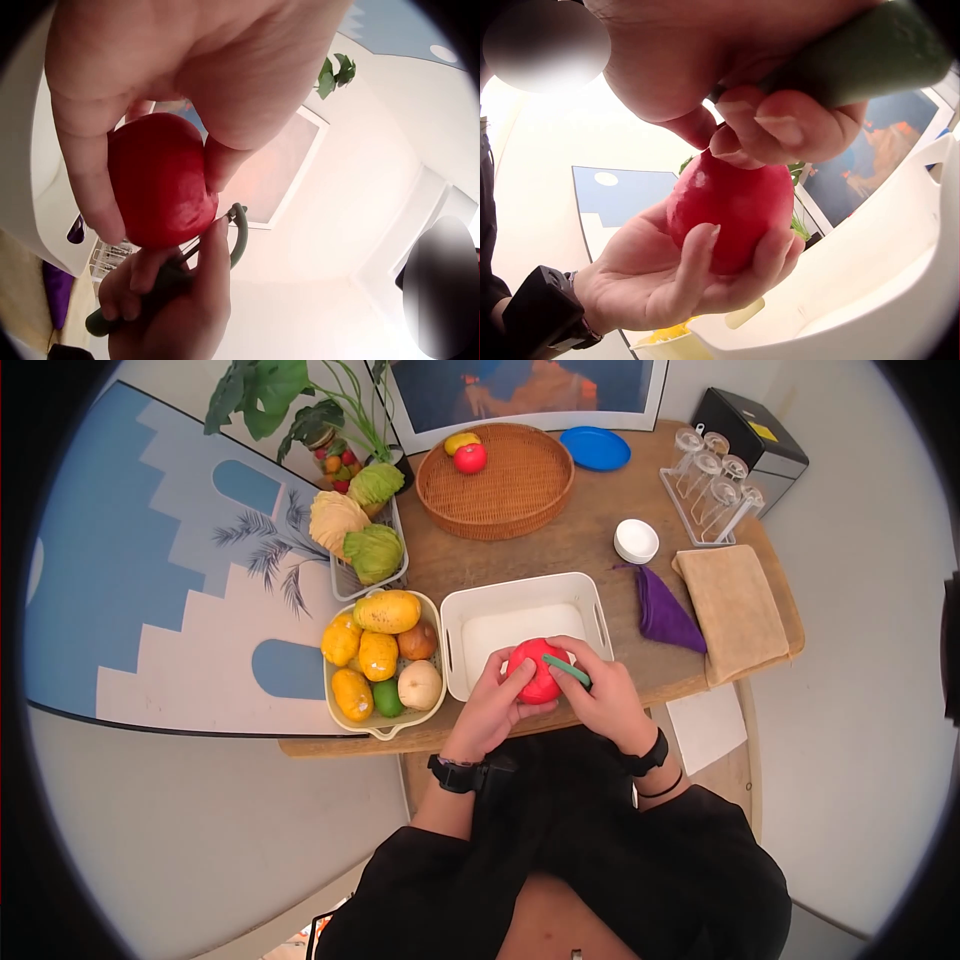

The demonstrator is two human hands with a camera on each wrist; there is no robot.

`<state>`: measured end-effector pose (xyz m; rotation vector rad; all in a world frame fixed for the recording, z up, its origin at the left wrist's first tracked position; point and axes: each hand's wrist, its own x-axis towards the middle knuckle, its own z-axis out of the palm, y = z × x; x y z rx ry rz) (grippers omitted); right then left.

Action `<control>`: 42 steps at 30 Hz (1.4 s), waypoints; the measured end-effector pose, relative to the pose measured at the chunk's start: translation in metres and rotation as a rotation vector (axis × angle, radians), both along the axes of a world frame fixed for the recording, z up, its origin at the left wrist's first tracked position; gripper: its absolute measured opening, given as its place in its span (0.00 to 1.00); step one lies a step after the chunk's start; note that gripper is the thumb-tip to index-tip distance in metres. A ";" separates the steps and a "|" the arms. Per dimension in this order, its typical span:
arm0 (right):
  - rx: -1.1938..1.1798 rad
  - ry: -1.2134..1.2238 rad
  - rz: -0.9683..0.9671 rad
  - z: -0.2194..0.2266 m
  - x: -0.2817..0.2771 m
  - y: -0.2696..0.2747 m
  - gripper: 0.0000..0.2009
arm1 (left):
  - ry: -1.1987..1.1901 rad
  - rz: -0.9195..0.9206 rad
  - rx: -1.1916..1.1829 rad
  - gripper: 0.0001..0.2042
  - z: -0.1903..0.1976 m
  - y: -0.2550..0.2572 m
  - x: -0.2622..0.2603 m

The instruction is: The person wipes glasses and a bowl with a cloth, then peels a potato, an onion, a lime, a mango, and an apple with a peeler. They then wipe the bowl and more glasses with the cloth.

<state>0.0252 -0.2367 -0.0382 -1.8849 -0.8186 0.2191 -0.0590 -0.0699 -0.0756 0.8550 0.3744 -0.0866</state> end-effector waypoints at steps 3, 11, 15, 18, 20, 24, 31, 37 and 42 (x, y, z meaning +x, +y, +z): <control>-0.045 0.019 -0.019 0.001 0.001 0.000 0.19 | -0.027 0.012 0.013 0.20 -0.010 0.000 0.002; 0.043 -0.073 -0.029 -0.004 0.002 0.002 0.17 | -0.091 -0.002 -0.106 0.21 0.006 -0.001 0.003; -0.046 -0.018 -0.035 0.000 0.001 0.001 0.19 | -0.071 0.096 -0.023 0.20 -0.003 -0.007 0.004; -0.019 -0.020 -0.026 -0.001 0.001 0.001 0.18 | -0.103 -0.023 -0.044 0.22 -0.005 0.002 0.002; 0.019 -0.033 -0.015 -0.004 0.002 0.002 0.18 | -0.104 -0.059 -0.069 0.22 0.003 0.004 0.000; 0.069 -0.064 0.028 -0.005 0.003 0.000 0.19 | -0.032 -0.035 -0.085 0.19 0.003 0.001 0.000; -0.015 0.002 -0.007 -0.001 0.004 -0.005 0.20 | -0.100 -0.001 -0.033 0.17 0.002 -0.001 0.004; 0.046 -0.048 -0.017 -0.004 0.003 -0.003 0.20 | -0.101 0.048 -0.097 0.18 0.009 -0.007 0.004; -0.024 -0.028 -0.045 0.002 0.004 -0.004 0.19 | -0.054 0.058 -0.043 0.20 -0.002 -0.008 0.006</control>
